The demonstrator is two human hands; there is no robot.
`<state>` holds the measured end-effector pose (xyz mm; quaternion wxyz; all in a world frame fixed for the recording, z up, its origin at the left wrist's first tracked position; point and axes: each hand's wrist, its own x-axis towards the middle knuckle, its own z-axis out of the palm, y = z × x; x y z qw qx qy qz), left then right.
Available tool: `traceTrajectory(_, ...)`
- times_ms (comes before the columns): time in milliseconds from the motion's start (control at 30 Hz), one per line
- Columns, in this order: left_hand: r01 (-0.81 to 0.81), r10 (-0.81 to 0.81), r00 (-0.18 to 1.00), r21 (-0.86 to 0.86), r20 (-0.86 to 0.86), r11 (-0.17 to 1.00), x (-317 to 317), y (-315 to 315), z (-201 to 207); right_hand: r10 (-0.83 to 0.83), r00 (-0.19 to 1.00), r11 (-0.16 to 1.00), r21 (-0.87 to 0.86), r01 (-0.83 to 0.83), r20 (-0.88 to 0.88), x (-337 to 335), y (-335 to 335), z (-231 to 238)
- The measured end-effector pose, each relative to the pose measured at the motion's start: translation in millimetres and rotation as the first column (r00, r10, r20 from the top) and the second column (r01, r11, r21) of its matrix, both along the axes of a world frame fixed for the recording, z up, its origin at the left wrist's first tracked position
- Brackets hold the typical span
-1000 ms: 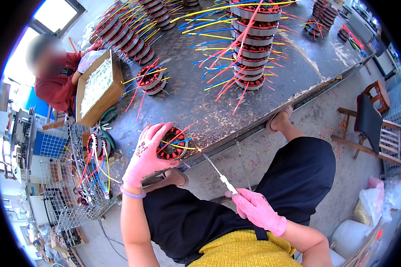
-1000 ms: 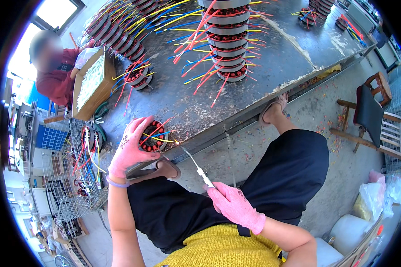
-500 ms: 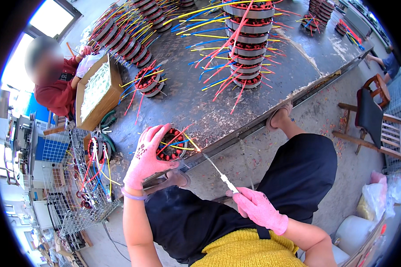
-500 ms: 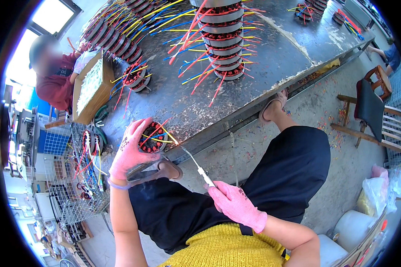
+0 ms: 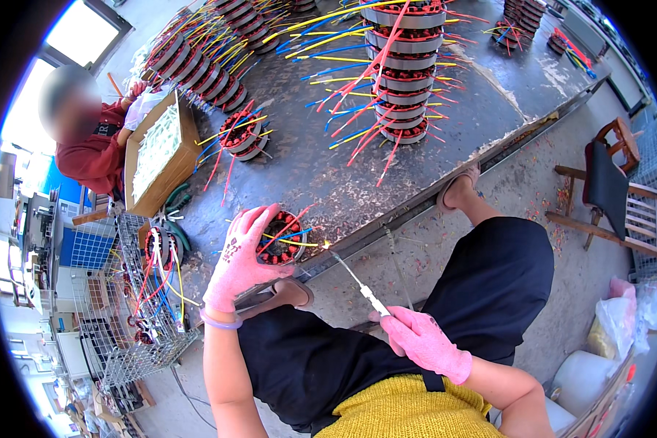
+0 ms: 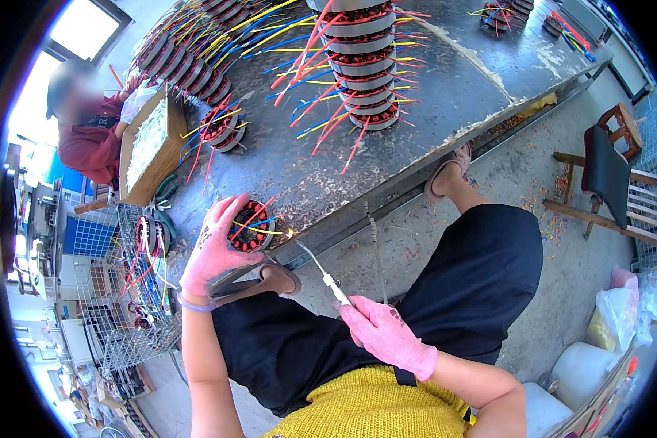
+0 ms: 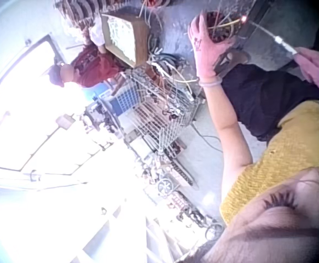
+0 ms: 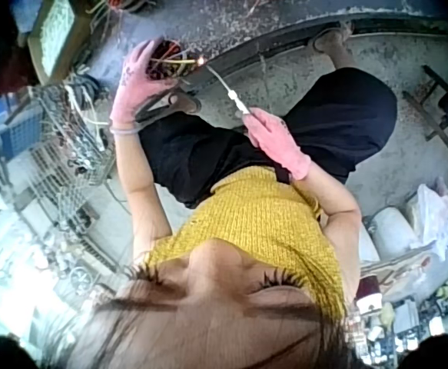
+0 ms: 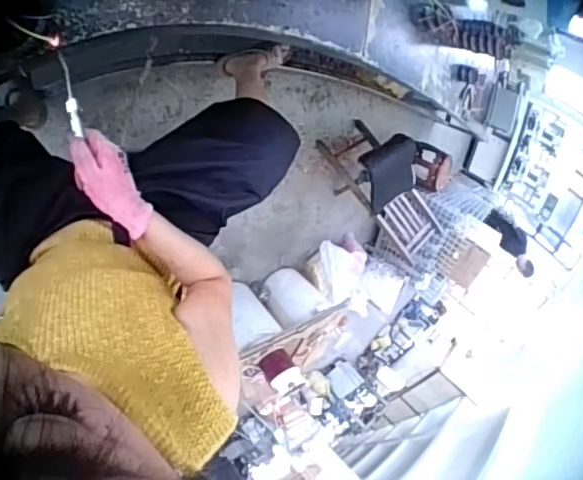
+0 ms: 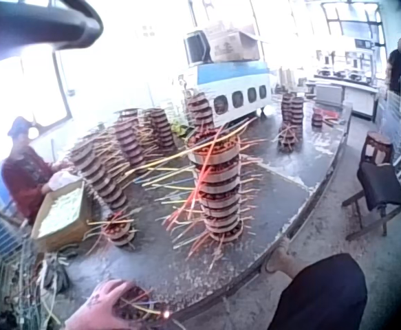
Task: The person uses a handheld lighter to fuse the tips of colored wires on a copper coil. They pick up individual coils, apply the flame to the wire ends, and then place the processed coils onto a stack on the table.
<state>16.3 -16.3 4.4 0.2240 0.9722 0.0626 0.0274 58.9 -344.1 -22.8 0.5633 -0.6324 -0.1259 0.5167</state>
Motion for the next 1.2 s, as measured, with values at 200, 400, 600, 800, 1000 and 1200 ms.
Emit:
traceTrajectory(200,-0.011,0.011,1.000,-0.028,-0.026,1.000,0.2,0.7,1.4,-0.005,1.000,1.000,0.011,0.005,-0.001,0.6,-0.4,2.5)
traceTrajectory(400,0.005,-0.005,1.000,-0.034,-0.003,0.999,-0.5,2.4,-0.4,0.001,1.000,1.000,-0.009,-0.001,0.001,0.1,-0.3,0.5)
traceTrajectory(600,0.003,-0.003,1.000,-0.021,-0.005,1.000,-1.1,2.7,-2.5,-0.002,1.000,1.000,0.012,0.002,0.009,0.1,0.0,1.2)
traceTrajectory(800,0.015,-0.015,1.000,0.020,0.004,1.000,-1.9,4.0,-4.0,-0.002,1.000,1.000,0.010,0.002,0.016,0.1,0.0,0.7)
traceTrajectory(1000,-0.025,0.025,1.000,0.021,-0.006,0.999,-2.2,1.8,-0.8,-0.021,1.000,1.000,0.016,0.021,0.002,-0.7,-1.4,-0.7)
traceTrajectory(1200,0.074,-0.076,0.996,0.033,0.041,0.997,-2.3,8.3,-1.6,-0.042,0.997,0.999,0.020,0.044,-0.062,0.5,-1.8,3.9)
